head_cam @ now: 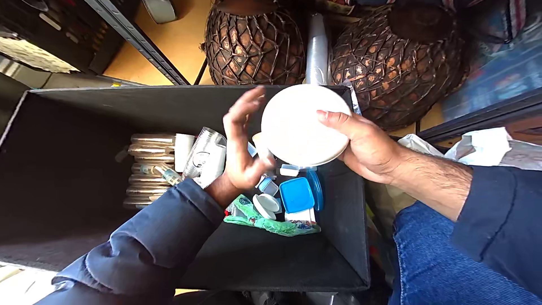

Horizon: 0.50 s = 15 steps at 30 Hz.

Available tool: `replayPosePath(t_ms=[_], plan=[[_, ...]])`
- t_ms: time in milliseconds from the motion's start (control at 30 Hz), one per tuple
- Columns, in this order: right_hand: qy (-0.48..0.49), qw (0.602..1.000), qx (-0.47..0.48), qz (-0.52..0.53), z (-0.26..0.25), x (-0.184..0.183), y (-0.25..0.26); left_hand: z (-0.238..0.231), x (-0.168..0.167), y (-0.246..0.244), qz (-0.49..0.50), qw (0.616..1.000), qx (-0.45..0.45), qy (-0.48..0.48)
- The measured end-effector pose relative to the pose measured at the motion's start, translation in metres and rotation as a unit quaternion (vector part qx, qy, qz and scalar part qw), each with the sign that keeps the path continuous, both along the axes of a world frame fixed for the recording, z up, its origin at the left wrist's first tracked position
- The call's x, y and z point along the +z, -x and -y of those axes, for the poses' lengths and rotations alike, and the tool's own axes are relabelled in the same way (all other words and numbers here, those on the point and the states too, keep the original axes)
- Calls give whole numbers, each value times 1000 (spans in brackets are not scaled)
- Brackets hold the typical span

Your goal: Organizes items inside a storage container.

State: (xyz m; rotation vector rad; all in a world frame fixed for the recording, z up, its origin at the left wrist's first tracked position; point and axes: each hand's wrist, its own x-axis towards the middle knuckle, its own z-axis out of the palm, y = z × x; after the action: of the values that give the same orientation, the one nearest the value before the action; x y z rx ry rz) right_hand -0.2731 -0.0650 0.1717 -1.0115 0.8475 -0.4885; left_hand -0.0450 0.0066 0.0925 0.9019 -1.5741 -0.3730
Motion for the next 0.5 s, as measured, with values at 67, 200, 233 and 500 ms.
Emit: replayPosePath(t_ms=[67,200,233,500], plan=[[5,999,-18,31,0,-2,2,-11,-22,8,-30,980,67,-184],[6,999,-27,39,-2,0,1,-43,-98,48,330,732,-32,-596],[8,999,-28,29,-4,0,1,-54,-117,62,398,680,-53,-613],[19,999,-5,43,-4,0,7,-29,-129,50,218,769,-12,-600]])
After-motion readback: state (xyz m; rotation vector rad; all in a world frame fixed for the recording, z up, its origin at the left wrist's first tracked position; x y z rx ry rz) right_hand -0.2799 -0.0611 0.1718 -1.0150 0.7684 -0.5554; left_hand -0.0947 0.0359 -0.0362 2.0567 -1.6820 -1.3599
